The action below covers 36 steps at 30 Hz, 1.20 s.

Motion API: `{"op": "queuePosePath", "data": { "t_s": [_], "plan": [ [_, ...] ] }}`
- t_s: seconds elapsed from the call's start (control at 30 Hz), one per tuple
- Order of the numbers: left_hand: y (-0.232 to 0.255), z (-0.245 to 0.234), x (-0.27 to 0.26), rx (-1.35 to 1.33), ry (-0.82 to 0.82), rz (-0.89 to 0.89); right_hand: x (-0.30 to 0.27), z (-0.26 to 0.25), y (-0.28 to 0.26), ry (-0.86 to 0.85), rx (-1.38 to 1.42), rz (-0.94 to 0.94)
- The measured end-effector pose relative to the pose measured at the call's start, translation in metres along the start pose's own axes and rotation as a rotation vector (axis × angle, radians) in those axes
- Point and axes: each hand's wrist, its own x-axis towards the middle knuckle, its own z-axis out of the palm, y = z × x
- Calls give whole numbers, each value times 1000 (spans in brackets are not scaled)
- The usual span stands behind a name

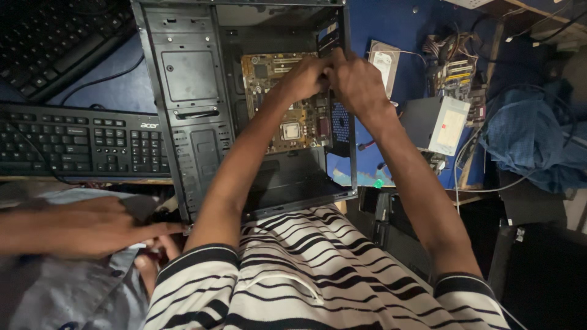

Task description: The person works inside an open computer case, using a screwdriver to tighten screws on the motherboard. They repeatedly adjust the motherboard's position and use the screwdriver on different screw holes.

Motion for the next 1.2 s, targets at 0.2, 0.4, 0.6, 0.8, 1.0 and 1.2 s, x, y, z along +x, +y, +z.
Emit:
{"op": "queuePosePath", "data": {
  "t_s": [0.2, 0.4, 0.6, 0.8, 1.0, 1.2],
  "plan": [
    [0, 0, 0, 41, 70, 100, 0, -1, 3, 21, 68, -1],
    [-5, 4, 0, 95, 22, 76, -7, -1, 4, 34, 63, 2],
    [2, -1, 0, 94, -1, 48, -3, 4, 7, 25, 55, 13],
    [1, 1, 0, 64, 37, 87, -6, 2, 7, 24, 21, -23],
    [-1, 6, 2, 88, -20, -13, -4, 0, 7, -45, 39, 32],
    [14, -4, 1, 76, -22, -21, -6, 2, 8, 10, 77, 9]
  ]
}}
